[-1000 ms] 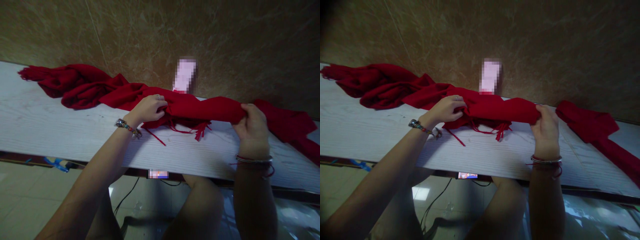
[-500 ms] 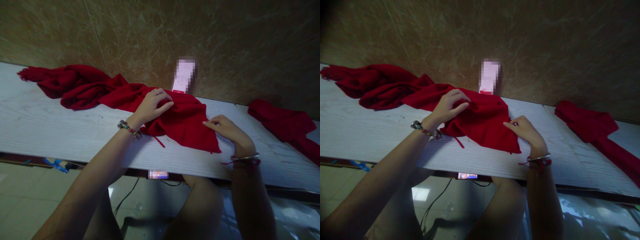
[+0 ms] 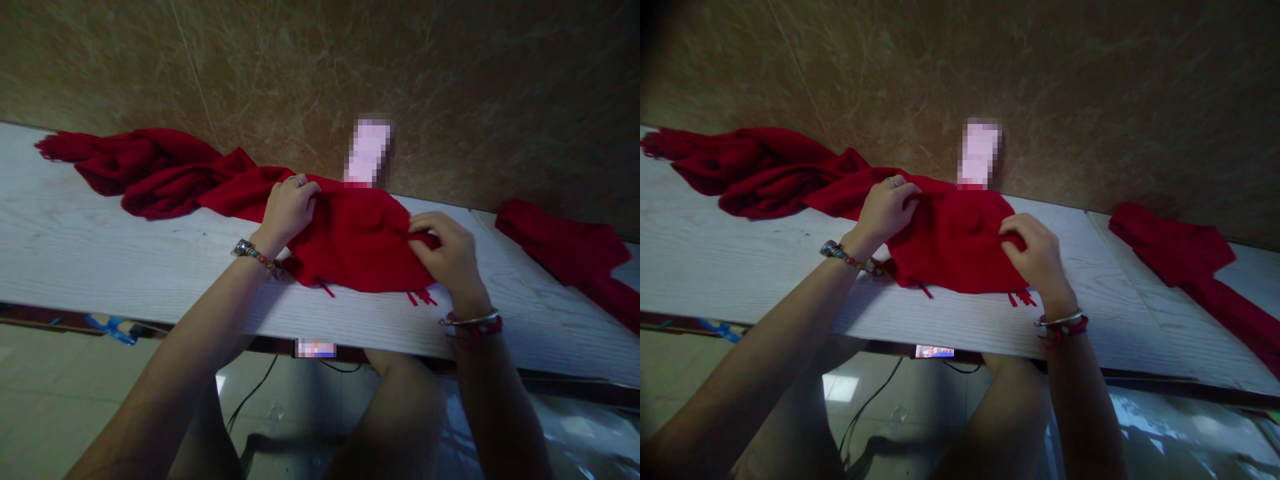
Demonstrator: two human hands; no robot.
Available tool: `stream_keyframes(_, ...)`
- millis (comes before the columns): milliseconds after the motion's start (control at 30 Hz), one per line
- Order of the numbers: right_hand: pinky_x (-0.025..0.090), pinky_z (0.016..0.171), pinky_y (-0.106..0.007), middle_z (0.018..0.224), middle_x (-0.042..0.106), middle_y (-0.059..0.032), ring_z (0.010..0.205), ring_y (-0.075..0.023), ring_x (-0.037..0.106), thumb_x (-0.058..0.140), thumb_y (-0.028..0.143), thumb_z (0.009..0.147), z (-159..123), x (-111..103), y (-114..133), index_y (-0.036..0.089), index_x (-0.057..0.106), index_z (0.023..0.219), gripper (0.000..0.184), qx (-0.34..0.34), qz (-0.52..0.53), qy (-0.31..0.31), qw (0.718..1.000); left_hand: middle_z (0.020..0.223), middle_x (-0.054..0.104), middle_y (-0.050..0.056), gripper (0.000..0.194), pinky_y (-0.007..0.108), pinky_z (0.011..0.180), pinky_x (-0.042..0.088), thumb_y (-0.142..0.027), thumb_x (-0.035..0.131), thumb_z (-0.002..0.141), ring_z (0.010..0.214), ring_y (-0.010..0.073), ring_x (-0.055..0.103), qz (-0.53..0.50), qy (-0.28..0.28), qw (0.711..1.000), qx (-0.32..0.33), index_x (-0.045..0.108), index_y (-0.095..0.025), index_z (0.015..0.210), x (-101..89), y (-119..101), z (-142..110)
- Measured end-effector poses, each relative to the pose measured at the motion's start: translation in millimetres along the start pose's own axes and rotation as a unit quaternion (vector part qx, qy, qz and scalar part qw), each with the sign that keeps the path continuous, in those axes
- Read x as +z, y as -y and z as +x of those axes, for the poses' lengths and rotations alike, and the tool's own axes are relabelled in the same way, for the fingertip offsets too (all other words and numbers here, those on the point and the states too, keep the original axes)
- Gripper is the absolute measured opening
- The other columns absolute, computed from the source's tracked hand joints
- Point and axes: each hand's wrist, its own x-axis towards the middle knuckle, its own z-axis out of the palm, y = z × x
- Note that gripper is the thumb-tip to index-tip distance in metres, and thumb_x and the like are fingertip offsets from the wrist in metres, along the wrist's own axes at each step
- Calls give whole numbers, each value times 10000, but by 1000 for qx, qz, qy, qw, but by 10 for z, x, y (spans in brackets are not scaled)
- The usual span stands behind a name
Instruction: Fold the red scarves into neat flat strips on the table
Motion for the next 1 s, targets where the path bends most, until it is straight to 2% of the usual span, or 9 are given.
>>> stream_keyframes(67,470,832,-356,857,685,-55,891,-224,622,520,276,822,8,26,19,240,672,790,159,-49,33,168,984,983,607,114,252,424,814,426,-150,440,832,969,281,553,15,-8,1000,-23,646,-172,976,-10,26,-9)
stream_keyframes(100,475,831,-346,857,696,-48,874,-212,631,510,279,833,13,40,7,240,684,781,186,-54,41,214,974,975,608,111,252,427,811,427,-144,441,824,972,283,551,21,-15,999,-33,649,-180,961,-13,43,-13)
stream_keyframes(133,478,830,-339,866,705,-44,864,-202,636,498,273,844,17,56,-16,237,692,780,208,-48,40,231,971,966,611,108,251,429,808,429,-137,443,816,973,284,551,26,-20,999,-42,651,-187,947,-14,60,-17)
stream_keyframes(267,487,741,-316,856,699,-56,770,-186,625,577,242,804,14,140,-142,205,708,826,138,29,-50,176,983,956,617,109,257,436,794,440,-118,448,795,973,291,554,39,-15,997,-66,657,-195,924,0,110,-23)
stream_keyframes(333,483,682,-306,823,686,-57,708,-177,606,656,256,751,5,192,-178,197,711,826,110,42,-91,182,978,966,615,113,259,447,799,440,-117,448,796,982,298,554,35,-11,997,-69,655,-195,930,16,118,-22)
stream_keyframes(500,470,649,-282,772,668,-39,693,-162,591,685,238,725,-2,237,-160,213,706,729,32,6,-97,229,968,953,616,113,263,452,804,445,-104,442,788,976,298,562,29,-11,997,-65,650,-186,925,36,120,-21)
stream_keyframes(767,434,633,-288,756,689,-31,651,-155,582,601,239,798,14,146,-62,211,729,814,132,41,-80,191,977,947,615,115,249,434,791,451,-126,447,790,957,286,564,25,-1,998,-64,649,-180,926,30,108,-16)
stream_keyframes(900,416,622,-288,685,670,-21,619,-153,568,612,218,769,14,216,-19,206,719,724,117,30,-92,215,972,896,609,84,229,393,778,452,-137,459,785,900,243,568,19,-25,998,-46,648,-188,903,78,140,-11)
stream_keyframes(1000,413,643,-295,673,662,-20,634,-163,575,563,216,787,10,217,17,219,696,668,178,21,-96,185,978,895,608,83,231,388,766,453,-138,457,785,888,240,569,20,-28,999,-38,647,-190,906,97,164,-13)
